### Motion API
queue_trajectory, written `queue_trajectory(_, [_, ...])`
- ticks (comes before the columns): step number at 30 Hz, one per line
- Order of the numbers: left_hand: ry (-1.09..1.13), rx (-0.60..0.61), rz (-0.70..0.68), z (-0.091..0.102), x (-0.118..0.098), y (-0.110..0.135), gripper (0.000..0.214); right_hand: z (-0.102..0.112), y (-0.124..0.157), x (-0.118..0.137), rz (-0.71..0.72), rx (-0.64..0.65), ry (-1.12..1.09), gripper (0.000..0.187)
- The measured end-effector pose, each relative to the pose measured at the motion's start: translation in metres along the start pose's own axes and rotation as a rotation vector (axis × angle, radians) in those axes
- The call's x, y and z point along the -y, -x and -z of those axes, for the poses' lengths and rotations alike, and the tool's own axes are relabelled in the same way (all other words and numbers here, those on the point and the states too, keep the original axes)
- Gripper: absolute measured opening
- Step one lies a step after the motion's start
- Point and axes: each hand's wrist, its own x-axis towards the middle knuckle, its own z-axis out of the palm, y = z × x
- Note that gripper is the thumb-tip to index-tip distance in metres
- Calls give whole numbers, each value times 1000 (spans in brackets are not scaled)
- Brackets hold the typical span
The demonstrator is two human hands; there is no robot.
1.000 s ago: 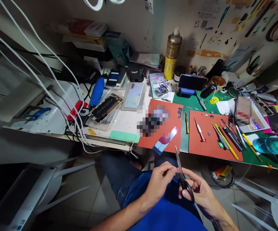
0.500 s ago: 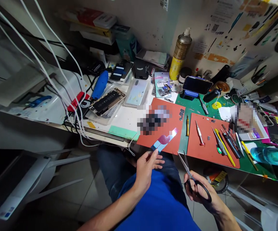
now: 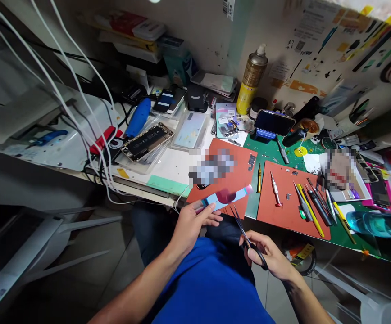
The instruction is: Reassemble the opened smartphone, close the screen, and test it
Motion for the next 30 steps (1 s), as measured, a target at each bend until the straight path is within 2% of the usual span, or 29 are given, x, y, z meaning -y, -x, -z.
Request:
queue_trajectory(6, [-45,99,79,7,-12,5,54,-9,-16,3,41,-75,87,49])
queue_trajectory(17, [-77,116,78,5,-16,5,55,-39,-26,-1,110,-242,140,51])
queue_trajectory(30, [-98,155,84,6,-20,2,49,-36,-26,3,99,-236,159,46])
